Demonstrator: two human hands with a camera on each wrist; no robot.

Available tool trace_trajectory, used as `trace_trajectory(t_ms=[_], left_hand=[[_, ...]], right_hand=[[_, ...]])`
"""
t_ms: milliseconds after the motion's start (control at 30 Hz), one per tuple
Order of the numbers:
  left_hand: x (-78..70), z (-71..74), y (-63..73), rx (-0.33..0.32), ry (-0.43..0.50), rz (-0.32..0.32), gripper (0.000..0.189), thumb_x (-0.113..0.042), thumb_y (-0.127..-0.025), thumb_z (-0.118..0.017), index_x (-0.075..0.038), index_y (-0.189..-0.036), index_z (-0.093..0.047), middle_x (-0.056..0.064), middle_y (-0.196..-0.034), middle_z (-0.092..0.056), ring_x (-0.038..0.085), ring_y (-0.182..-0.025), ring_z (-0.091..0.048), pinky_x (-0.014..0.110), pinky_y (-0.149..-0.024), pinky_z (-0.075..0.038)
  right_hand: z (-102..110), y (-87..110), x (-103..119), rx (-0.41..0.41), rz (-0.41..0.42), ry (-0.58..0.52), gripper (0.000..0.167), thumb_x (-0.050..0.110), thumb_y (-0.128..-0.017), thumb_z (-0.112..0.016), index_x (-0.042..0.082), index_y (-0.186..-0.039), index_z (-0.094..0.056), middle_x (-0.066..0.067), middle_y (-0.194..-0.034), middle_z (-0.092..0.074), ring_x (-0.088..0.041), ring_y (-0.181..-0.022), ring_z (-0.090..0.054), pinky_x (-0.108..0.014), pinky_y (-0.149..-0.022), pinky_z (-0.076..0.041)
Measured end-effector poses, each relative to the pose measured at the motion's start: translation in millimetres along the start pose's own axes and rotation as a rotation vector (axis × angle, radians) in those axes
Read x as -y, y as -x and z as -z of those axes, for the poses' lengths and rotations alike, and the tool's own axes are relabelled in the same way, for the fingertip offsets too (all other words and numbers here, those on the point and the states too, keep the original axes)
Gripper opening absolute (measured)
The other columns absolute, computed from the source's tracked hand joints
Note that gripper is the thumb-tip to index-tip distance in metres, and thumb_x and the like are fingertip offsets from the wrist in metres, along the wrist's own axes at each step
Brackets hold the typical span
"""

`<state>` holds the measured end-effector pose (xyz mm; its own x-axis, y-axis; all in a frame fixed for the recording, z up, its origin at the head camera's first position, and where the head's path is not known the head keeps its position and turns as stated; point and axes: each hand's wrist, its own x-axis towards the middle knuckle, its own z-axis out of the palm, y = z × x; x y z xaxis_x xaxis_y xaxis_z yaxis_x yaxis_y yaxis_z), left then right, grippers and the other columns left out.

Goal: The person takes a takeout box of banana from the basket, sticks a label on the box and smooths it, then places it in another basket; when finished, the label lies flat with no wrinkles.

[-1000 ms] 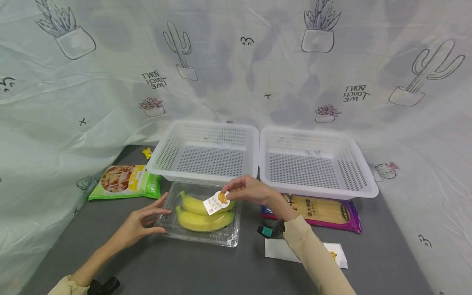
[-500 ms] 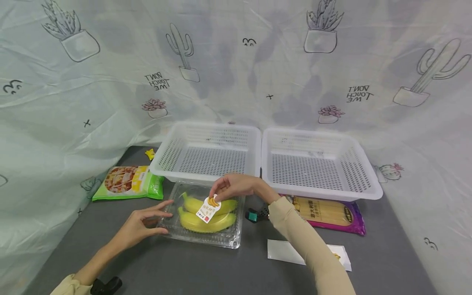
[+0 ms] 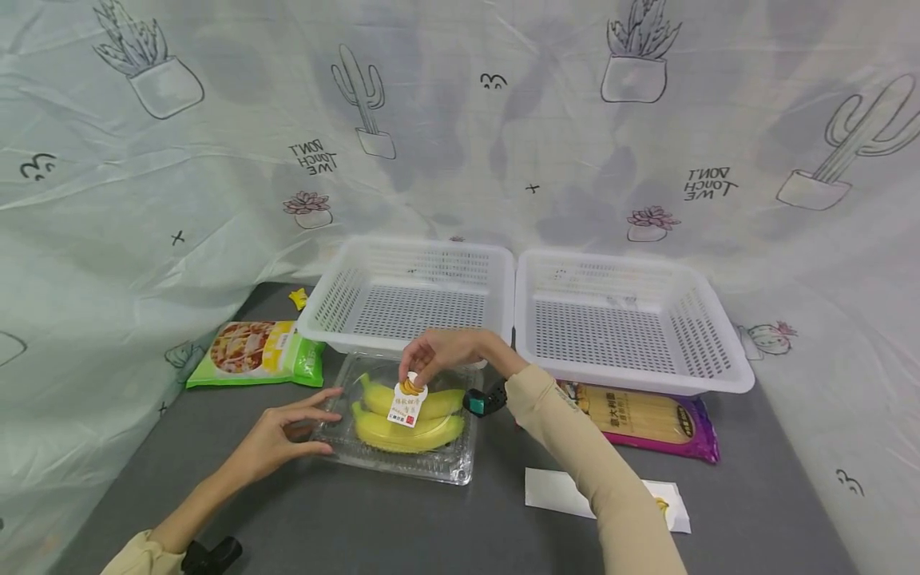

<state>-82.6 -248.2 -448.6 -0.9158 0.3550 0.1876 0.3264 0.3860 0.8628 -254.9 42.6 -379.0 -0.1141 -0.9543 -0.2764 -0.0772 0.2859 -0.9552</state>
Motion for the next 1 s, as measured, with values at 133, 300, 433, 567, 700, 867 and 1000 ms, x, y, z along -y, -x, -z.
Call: trace_trajectory(t_ms=[133,300,433,567,700,867,1000], left_hand=[[0.2,-0.7,0.1,0.002,0.016,-0.002,0.047,-0.018,-0.073,-0.081,-0.002,-0.115,-0.068,0.012,-0.145,-0.045,0.037,-0.123,-0.050,0.039,-0.090,-0.050],[0.9,-1.4,0.3,-0.006,0.010,-0.004,0.046,-0.017,-0.073,-0.081,-0.001,-0.115,-0.068,0.013,-0.144,-0.046,0.039,-0.122,-0.050,0.040,-0.089,-0.050],[1.1,-0.9,0.3,-0.007,0.007,-0.002,0.046,-0.018,-0.073,-0.081,-0.002,-0.115,-0.068,0.012,-0.145,-0.046,0.039,-0.122,-0.050,0.040,-0.090,-0.050],[0.8,-0.2,0.3,-0.007,0.001,0.003,0.047,-0.019,-0.073,-0.081,-0.002,-0.115,-0.068,0.011,-0.145,-0.046,0.037,-0.122,-0.051,0.041,-0.090,-0.050],[0.6,-1.0,-0.3,-0.006,0.001,-0.005,0.046,-0.018,-0.074,-0.081,-0.002,-0.115,-0.068,0.012,-0.144,-0.046,0.039,-0.122,-0.050,0.042,-0.090,-0.050],[1.3,-1.1,-0.1,-0.010,0.008,-0.014,0.045,-0.015,-0.073,-0.081,-0.001,-0.114,-0.068,0.014,-0.144,-0.046,0.041,-0.121,-0.050,0.041,-0.090,-0.050],[0.1,-1.6,0.1,-0.003,0.021,-0.011,0.045,-0.015,-0.074,-0.080,0.000,-0.115,-0.068,0.014,-0.144,-0.046,0.039,-0.123,-0.049,0.042,-0.090,-0.049]], right_hand=[[-1.2,-3.9,3.1,-0.004,-0.012,0.050,0.019,-0.008,-0.090,-0.060,-0.009,-0.109,-0.061,-0.007,-0.098,-0.067,-0.017,-0.089,-0.063,-0.056,-0.089,-0.046],[-6.6,-6.9,2.6,-0.034,-0.018,0.091,0.018,-0.009,-0.089,-0.061,-0.011,-0.107,-0.062,-0.010,-0.097,-0.067,-0.015,-0.084,-0.063,-0.061,-0.088,-0.043],[-11.4,-8.1,2.0,-0.066,0.004,0.158,0.017,-0.010,-0.088,-0.061,-0.011,-0.105,-0.063,-0.014,-0.094,-0.066,-0.015,-0.078,-0.060,-0.061,-0.082,-0.045],[-15.9,-9.2,3.5,-0.095,0.038,0.297,0.015,-0.009,-0.087,-0.063,-0.009,-0.102,-0.065,-0.017,-0.090,-0.064,-0.013,-0.070,-0.053,-0.041,-0.069,-0.050],[-22.5,-8.6,3.7,-0.150,0.046,0.475,0.013,-0.005,-0.086,-0.066,-0.002,-0.098,-0.068,-0.009,-0.083,-0.062,-0.009,-0.065,-0.047,-0.022,-0.060,-0.042],[-35.0,-7.7,4.6,-0.272,0.021,0.696,0.020,0.000,-0.086,-0.070,0.004,-0.105,-0.069,-0.007,-0.100,-0.062,-0.012,-0.075,-0.051,-0.019,-0.066,-0.046],[-46.1,-2.6,1.8,-0.453,0.053,0.687,0.030,0.000,-0.087,-0.069,-0.001,-0.116,-0.065,-0.013,-0.121,-0.058,-0.021,-0.095,-0.058,-0.022,-0.079,-0.051]])
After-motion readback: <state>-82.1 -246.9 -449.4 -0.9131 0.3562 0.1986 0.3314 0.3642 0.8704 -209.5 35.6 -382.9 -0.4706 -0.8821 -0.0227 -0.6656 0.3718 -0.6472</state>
